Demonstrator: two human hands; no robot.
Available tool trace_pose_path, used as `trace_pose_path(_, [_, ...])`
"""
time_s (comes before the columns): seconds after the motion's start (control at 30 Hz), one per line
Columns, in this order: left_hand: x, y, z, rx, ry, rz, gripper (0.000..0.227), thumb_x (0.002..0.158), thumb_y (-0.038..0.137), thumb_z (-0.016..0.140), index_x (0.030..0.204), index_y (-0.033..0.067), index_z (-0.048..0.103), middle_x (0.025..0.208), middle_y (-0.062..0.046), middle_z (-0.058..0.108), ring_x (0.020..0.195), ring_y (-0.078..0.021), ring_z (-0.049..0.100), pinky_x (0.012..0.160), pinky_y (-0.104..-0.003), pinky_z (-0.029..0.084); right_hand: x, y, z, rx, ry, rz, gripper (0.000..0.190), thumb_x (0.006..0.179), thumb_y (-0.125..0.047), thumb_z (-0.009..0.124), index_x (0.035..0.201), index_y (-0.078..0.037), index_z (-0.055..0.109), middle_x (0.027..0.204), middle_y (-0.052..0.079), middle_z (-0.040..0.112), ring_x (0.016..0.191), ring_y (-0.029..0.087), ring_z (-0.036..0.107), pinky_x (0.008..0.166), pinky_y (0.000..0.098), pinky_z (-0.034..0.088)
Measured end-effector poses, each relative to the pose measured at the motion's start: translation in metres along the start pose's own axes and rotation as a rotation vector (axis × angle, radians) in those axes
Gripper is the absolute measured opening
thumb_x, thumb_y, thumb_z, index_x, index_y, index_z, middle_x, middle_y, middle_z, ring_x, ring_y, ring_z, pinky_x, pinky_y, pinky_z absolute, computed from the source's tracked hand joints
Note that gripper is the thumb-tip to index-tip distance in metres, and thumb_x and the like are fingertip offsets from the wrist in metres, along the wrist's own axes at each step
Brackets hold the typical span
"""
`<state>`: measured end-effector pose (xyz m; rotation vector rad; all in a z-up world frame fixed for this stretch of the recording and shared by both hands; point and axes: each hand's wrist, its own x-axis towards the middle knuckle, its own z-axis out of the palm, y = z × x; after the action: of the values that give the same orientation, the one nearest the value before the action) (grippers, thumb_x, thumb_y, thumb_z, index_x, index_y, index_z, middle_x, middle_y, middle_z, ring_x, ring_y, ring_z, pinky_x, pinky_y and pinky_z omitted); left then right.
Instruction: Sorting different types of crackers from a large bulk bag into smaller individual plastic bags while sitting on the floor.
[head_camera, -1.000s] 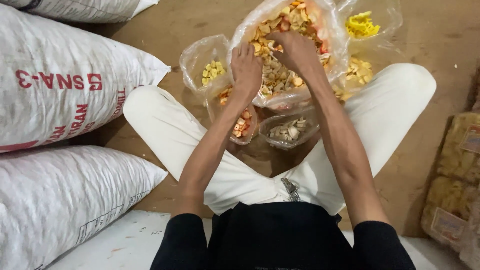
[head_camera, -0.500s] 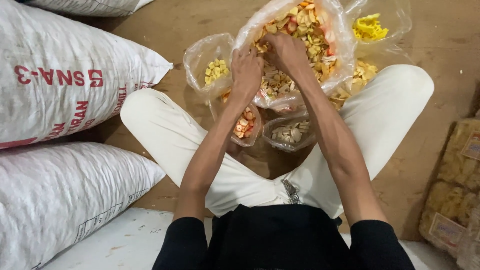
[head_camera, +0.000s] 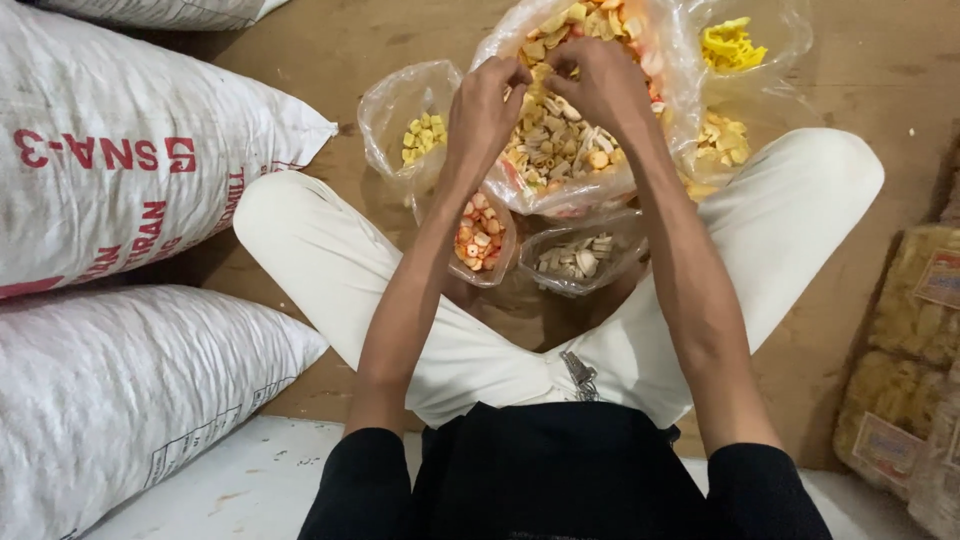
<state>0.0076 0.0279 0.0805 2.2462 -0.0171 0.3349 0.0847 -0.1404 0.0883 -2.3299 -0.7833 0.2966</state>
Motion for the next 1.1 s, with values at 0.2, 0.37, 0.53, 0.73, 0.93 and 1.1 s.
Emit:
trace_pose_path(0.2, [0.006, 0.033, -0.007, -0.102, -0.046, 0.063, 0.011, 0.092, -0.001, 0.063, 0.094, 0.0091, 0.065, 0.091, -0.006, 0.071, 0.082, -0.0163, 0.069, 0.075, -0.03, 0.058, -0.026, 0.007, -0.035, -0.084, 0.109, 0.006, 0.022, 0.101, -0.019, 0.077, 0.115, -0.003, 0.074, 0.103, 0.014, 0.076, 0.084, 0.027, 0.071, 0.066, 0.0449, 0.054])
trace_pose_path(0.37, [0.011, 0.037, 0.009, -0.069, -0.047, 0.033, 0.03, 0.091, 0.006, 0.061, 0.12, 0.0099, 0.068, 0.103, -0.004, 0.073, 0.093, -0.0177, 0.069, 0.083, -0.035, 0.056, -0.051, 0.009, -0.064, -0.131, 0.241, -0.022, 0.019, 0.1, -0.019, 0.083, 0.11, -0.006, 0.074, 0.1, 0.007, 0.078, 0.079, 0.022, 0.07, 0.066, 0.0416, 0.054])
trace_pose_path(0.53, [0.014, 0.053, 0.038, -0.051, -0.102, 0.074, 0.015, 0.093, 0.01, 0.066, 0.107, 0.0104, 0.072, 0.112, -0.009, 0.074, 0.1, -0.0207, 0.073, 0.093, -0.039, 0.059, -0.076, 0.027, -0.093, -0.161, 0.326, -0.009, 0.01, 0.102, -0.016, 0.076, 0.105, -0.008, 0.071, 0.096, 0.001, 0.077, 0.073, 0.022, 0.068, 0.06, 0.0415, 0.046])
trace_pose_path(0.73, [0.023, 0.107, 0.073, 0.029, -0.134, 0.236, 0.008, 0.094, 0.02, 0.067, 0.096, 0.015, 0.073, 0.097, -0.001, 0.066, 0.088, -0.0196, 0.067, 0.076, -0.039, 0.055, -0.112, 0.053, -0.121, -0.205, 0.438, 0.048, 0.006, 0.104, -0.014, 0.077, 0.103, -0.009, 0.073, 0.1, 0.001, 0.076, 0.08, 0.023, 0.068, 0.065, 0.0414, 0.047])
trace_pose_path(0.93, [0.036, 0.136, 0.134, 0.094, -0.115, 0.437, 0.003, 0.092, 0.019, 0.068, 0.09, 0.0174, 0.07, 0.085, 0.0, 0.065, 0.079, -0.0228, 0.067, 0.071, -0.043, 0.05, -0.15, 0.084, -0.141, -0.302, 0.52, 0.152, 0.005, 0.099, -0.009, 0.077, 0.101, -0.009, 0.072, 0.096, 0.001, 0.077, 0.086, 0.025, 0.071, 0.063, 0.044, 0.048])
trace_pose_path(1.1, [0.035, 0.151, 0.175, 0.141, -0.171, 0.422, 0.003, 0.09, 0.015, 0.07, 0.092, 0.0139, 0.072, 0.091, -0.004, 0.072, 0.085, -0.0288, 0.068, 0.075, -0.046, 0.048, -0.172, 0.107, -0.144, -0.389, 0.534, 0.237, 0.003, 0.102, -0.011, 0.077, 0.102, -0.011, 0.074, 0.094, 0.0, 0.077, 0.078, 0.027, 0.07, 0.059, 0.0451, 0.049])
